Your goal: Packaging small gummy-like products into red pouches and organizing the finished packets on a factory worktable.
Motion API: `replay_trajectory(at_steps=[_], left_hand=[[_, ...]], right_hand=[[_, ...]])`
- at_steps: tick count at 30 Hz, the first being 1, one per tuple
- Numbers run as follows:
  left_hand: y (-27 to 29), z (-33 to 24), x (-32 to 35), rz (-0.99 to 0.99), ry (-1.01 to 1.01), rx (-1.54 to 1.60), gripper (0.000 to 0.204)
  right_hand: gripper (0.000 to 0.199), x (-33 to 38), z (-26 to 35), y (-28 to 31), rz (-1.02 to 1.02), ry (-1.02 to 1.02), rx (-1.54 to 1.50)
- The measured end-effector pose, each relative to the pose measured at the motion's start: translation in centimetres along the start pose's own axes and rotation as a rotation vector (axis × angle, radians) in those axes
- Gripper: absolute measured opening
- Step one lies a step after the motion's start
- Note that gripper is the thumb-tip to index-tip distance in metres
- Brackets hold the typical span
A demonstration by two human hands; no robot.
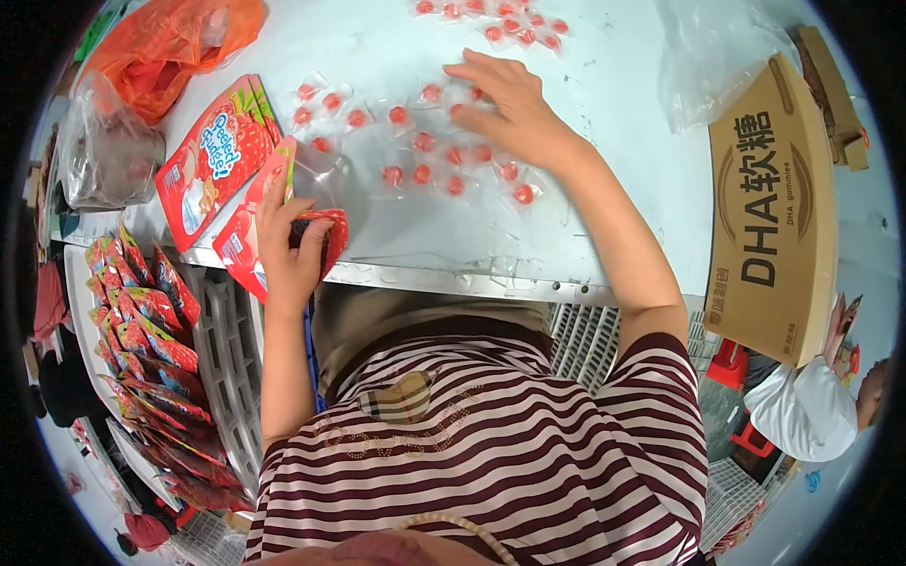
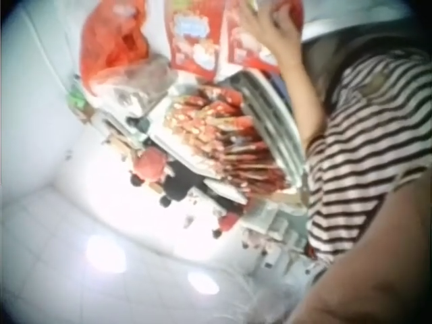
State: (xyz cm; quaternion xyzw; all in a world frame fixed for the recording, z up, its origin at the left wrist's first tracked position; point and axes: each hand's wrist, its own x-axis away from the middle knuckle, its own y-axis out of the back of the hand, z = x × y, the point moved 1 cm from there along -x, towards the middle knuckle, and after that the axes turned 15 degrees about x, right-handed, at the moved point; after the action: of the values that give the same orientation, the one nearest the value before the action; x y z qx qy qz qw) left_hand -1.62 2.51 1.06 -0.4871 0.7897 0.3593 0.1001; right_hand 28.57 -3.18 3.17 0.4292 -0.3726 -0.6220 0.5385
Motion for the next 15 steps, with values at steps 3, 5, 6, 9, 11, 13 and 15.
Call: replay_trajectory(at_steps=[3,5,6,9,11,13,15], left_hand=[[0.3,0.0,0.0,-0.003,0.044,0.038,0.026],[0.2,0.0,-0.1,-0.003,0.051,0.074,0.026],[0.2,0.2,0.0,-0.004,0.035,0.064,0.026],[0.1,0.1,0.0,0.004,0.014,0.039,0.026],[0.1,0.1,0.0,0.017,0.009,0.022,0.026],[0.1,0.2,0.1,0.013,0.013,0.045,0.026],[0.0,0.1,0.1,0.016,0.006,0.048,0.026]], right_hand=[[0.062,1.8,-0.1,-0.1,0.002,0.156,0.123],[0.073,3.2,-0.2,0.9,-0.018,0.177,0.131],[0.084,3.7,0.1,1.2,-0.037,0.202,0.142],[0.1,5.8,0.7,0.1,0.025,0.197,0.298],[0.1,5.3,1.0,-0.3,0.003,0.199,0.303],[0.101,4.3,1.1,-0.6,-0.02,0.2,0.305],[0.099,2.6,1.1,-0.6,-0.075,0.257,0.361]])
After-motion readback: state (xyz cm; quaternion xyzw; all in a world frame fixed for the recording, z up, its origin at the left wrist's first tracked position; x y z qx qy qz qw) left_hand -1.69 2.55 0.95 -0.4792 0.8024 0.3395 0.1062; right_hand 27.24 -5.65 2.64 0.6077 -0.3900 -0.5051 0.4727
